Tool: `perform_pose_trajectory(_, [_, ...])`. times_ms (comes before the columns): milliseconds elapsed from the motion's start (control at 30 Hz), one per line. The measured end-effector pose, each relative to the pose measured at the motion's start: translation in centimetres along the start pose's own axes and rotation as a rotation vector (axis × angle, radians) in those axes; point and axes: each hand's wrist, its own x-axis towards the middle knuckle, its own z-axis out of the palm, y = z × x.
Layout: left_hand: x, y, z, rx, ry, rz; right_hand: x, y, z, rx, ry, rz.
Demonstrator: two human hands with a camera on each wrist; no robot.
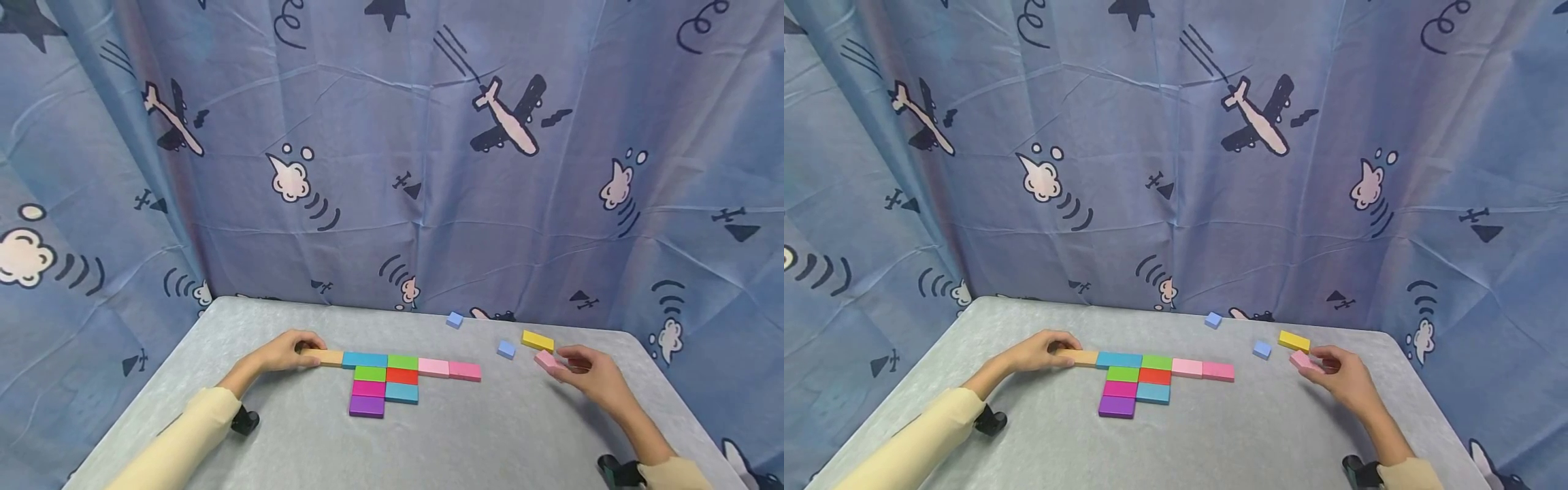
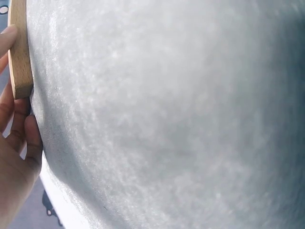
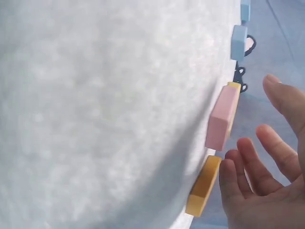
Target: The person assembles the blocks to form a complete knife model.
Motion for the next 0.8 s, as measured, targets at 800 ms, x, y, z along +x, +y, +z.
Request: perform_pose_trajectory(800, [0.0,0.0,-0.2,-0.013,-0.011,0.004,0.9,1.5,1.2,-0.025,0.019,0.056])
